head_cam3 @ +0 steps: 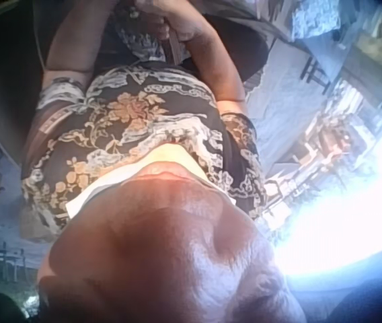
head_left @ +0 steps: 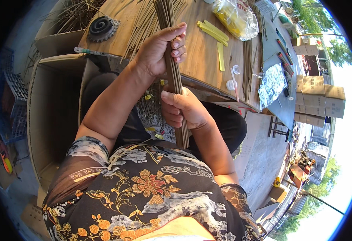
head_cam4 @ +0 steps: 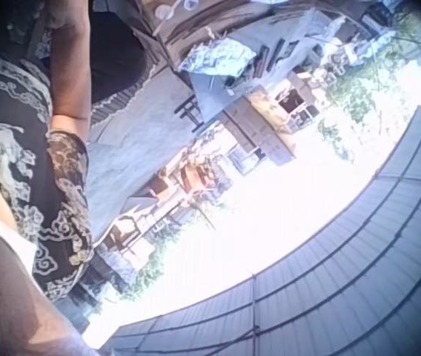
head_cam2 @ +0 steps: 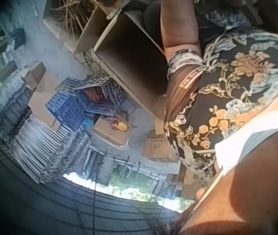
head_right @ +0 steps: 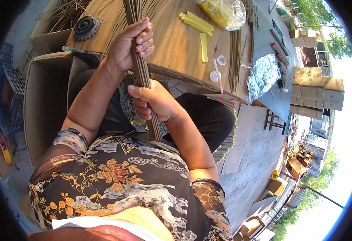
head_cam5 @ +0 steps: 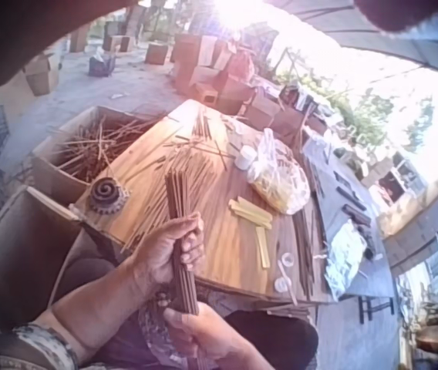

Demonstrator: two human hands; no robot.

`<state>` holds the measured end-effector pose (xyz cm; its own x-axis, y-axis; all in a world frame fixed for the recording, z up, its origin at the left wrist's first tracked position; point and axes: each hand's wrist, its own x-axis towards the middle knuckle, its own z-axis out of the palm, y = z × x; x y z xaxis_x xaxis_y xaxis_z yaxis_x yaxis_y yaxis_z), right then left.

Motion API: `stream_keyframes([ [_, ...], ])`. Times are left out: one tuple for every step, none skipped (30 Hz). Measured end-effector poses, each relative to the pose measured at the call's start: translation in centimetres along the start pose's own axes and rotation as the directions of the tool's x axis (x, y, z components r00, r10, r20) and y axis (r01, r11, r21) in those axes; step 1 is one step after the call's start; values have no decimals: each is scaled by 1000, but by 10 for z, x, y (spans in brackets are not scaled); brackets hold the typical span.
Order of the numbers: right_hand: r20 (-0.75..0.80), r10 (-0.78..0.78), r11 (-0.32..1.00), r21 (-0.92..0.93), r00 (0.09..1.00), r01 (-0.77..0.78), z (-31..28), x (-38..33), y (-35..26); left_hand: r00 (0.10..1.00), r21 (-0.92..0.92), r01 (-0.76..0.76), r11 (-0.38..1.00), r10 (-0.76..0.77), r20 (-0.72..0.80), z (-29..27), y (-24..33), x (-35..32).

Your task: The person gathers thin wooden sticks, aligns them into bundles, and wraps the ends with yellow tape. They repeatedly pick up sticks, align them, and secure the bundles with tape, placing finished bundles into a cardboard box.

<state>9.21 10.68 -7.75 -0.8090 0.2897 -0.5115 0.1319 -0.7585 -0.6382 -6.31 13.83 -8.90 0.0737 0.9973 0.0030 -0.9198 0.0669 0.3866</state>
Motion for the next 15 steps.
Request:
stream_keyframes([
  [-71,-35,993,-115,997,27,-1,2,2,996,55,-10,998,14,-85,2,-1,0],
  [-140,-78,973,-226,987,44,-1,3,4,985,108,-10,994,28,-169,4,-3,-1],
  [-209,-125,945,-324,970,51,3,5,4,964,201,-9,979,63,-260,6,-5,-1],
  [-271,-177,907,-419,946,50,8,7,4,958,214,-6,977,67,-279,6,-5,-1],
  [-325,-236,859,-511,916,40,10,8,3,952,227,-3,974,72,-296,7,-5,-1],
  [-295,-203,890,-453,934,51,10,7,3,946,239,-1,971,78,-313,7,-5,-1],
  [-263,-172,918,-392,949,58,10,4,4,976,160,-11,987,45,-212,8,-4,-1],
  [-224,-141,941,-332,964,61,10,3,4,994,80,-16,997,25,-108,8,-1,-2],
  [-143,-74,981,-190,987,46,9,0,3,1000,-1,-13,1000,13,-1,7,1,-3],
  [-51,-18,999,-47,999,15,8,-4,0,1000,-17,-20,1000,20,-15,4,3,-2],
  [44,24,995,96,999,-28,7,-6,-1,999,-34,-22,999,21,-27,0,3,1],
  [-18,18,1000,25,1000,-17,7,-5,0,999,-50,-25,998,23,-40,-1,3,2],
  [-79,7,999,-46,997,-11,7,-2,2,991,11,-32,999,33,-128,-1,2,2],
  [-137,-6,993,-118,991,-10,7,0,3,980,67,-27,997,40,-197,0,1,2],
  [-176,-42,984,-179,983,10,8,2,5,963,123,-19,992,51,-264,0,0,2],
])
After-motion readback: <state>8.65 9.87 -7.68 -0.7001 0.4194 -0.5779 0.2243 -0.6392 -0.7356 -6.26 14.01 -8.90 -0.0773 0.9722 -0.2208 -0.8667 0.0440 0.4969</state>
